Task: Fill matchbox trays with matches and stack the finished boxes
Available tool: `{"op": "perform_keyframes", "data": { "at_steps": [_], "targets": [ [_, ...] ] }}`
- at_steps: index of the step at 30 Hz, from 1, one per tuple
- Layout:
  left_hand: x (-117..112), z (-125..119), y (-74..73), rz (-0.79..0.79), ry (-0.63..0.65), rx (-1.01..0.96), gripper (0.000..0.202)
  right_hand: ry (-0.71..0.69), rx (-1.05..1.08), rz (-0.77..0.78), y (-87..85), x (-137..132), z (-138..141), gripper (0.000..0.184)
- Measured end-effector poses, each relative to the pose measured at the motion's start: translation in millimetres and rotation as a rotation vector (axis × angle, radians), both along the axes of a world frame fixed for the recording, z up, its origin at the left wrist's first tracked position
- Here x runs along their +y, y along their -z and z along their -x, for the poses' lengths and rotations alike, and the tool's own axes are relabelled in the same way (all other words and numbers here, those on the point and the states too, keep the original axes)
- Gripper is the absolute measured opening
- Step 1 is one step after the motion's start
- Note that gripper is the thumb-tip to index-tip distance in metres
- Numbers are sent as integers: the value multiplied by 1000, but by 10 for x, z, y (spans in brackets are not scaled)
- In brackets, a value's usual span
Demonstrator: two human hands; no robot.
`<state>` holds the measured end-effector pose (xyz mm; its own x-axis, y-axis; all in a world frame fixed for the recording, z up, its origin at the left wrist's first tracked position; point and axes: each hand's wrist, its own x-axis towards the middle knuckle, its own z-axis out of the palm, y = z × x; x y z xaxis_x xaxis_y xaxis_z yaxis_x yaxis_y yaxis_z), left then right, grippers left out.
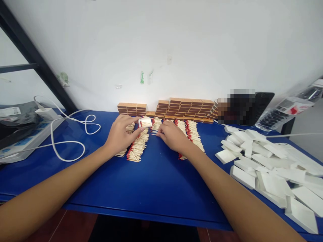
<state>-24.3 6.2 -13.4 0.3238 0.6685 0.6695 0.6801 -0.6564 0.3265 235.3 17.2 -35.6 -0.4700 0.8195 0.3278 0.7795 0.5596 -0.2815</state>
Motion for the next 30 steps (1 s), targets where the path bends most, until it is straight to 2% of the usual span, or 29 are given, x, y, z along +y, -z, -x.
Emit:
{"op": "perform_keyframes", "data": {
  "at_steps": [6,10,14,19,23,30],
  "targets": [
    [-4,-2,19,2,9,5,33,-12,27,-74,36,-17,45,4],
    [2,2,21,8,3,8,33,-39,27,-56,33,-23,53,11],
    [2,1,19,5,12,0,34,-12,25,-47,22,-26,66,7],
    [2,-2,27,7,11,-6,34,-13,15,-16,13,-31,83,12],
    [2,2,26,5,12,-3,34,3,27,-30,10,-36,84,6],
    [-4,-3,18,6,16,6,36,-10,24,-18,26,-17,76,11]
  ]
}}
